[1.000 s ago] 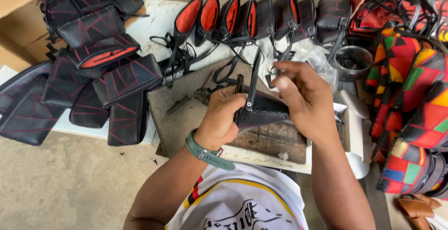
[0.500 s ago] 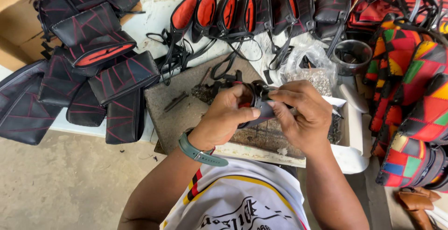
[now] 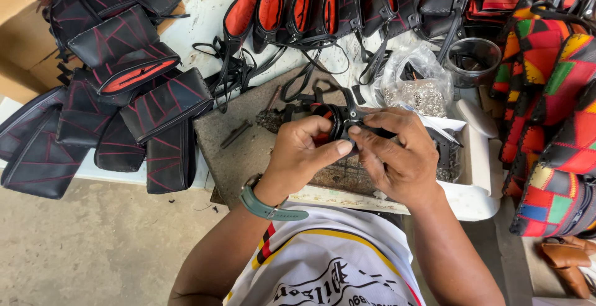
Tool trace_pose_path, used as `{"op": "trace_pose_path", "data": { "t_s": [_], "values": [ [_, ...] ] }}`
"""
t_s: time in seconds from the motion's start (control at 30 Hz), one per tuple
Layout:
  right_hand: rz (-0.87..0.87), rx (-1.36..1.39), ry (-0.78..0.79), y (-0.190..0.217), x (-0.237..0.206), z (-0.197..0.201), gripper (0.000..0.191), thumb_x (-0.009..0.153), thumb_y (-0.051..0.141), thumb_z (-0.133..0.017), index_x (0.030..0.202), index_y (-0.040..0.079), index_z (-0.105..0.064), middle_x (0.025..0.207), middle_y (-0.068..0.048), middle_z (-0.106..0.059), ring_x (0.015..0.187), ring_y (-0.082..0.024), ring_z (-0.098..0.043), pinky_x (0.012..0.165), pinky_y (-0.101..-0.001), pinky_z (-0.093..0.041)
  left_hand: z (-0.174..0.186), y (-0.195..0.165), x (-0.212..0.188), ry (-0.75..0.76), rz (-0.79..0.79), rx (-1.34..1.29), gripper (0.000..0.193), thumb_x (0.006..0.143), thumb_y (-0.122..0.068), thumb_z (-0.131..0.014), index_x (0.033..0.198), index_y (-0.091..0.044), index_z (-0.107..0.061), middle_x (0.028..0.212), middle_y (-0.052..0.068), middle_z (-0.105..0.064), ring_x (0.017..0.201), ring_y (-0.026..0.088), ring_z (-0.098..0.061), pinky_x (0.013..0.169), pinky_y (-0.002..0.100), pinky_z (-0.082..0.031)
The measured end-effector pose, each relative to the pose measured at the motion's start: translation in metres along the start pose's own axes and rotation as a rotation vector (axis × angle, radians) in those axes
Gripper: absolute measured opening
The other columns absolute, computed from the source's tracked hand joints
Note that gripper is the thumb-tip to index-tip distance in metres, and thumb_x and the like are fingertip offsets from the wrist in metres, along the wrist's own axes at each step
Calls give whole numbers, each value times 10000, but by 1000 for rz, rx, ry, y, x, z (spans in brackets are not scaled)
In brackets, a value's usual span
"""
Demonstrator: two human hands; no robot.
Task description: The person works through a pile of finished black leather pouches at a workbench, attaching a black strap to each one. They hold a pouch, position the strap end against it, use a pen-like tool to mark or apply adhesive, press the strap in place, and set the completed pouch back on the table.
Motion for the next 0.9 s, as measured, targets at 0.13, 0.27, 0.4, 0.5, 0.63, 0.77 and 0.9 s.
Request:
{"op": "trace_pose_path", "data": {
  "t_s": [0.13,0.27,0.4,0.5,0.63,0.77,0.9],
  "values": [
    [-67,121,-52,-1,-2,-3,244,845,-52,-816,1071,18,-758,1099,-106,-665,1087,-285,-697,962,-394,-596,-5,2,-4,-156,-14,122,158,980,-142,-738,952,10,-705,771,-23,-642,669,-1,-508,543,184,-384],
    [-39,141,-72,2,-1,-7,229,841,-42,-814,1056,15,-759,1092,-113,-667,1076,-291,-695,1006,-416,-594,-8,1,-5,-136,-135,101,158,1016,-122,-743,990,14,-669,863,-36,-619,760,3,-513,628,199,-424],
    [-138,255,-14,-1,-10,11,224,866,36,-846,1065,12,-748,1091,-128,-683,1042,-273,-702,939,-376,-578,-8,1,-13,-173,-90,196,186,1023,-141,-721,952,5,-629,772,-72,-548,668,-23,-442,537,174,-338],
    [-277,-56,-24,-23,-29,49,244,853,83,-883,1041,30,-737,1040,-97,-717,954,-258,-701,849,-362,-551,-4,-1,-17,-197,-65,256,163,1015,-140,-707,975,17,-686,723,-68,-582,612,-18,-420,514,180,-301],
    [-659,-631,649,-84,-76,67,138,937,292,-710,919,180,-789,886,-107,-750,788,-347,-713,667,-458,-542,-3,-1,-11,-186,-11,93,183,1019,-164,-691,1034,18,-676,791,-87,-581,680,-25,-444,562,181,-339],
    [-834,-839,968,-139,-118,37,240,886,215,-563,953,267,-788,917,-102,-771,875,-325,-745,793,-450,-580,-9,1,-1,-180,-53,3,212,1016,-193,-677,1043,16,-649,801,-96,-555,686,-21,-441,564,198,-342],
    [-777,-877,987,-160,-140,21,295,947,241,-505,871,189,-785,950,-104,-785,952,-281,-748,947,-426,-519,-8,4,0,-244,-108,235,219,1021,-188,-683,960,21,-657,680,-74,-502,605,-15,-381,512,204,-290]
  ]
}}
Point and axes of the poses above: each hand's wrist, its own x-axis towards the middle knuckle, its own z-axis out of the back of the hand, y = z × x, the point moved 2 cm from there along x, towards the middle knuckle
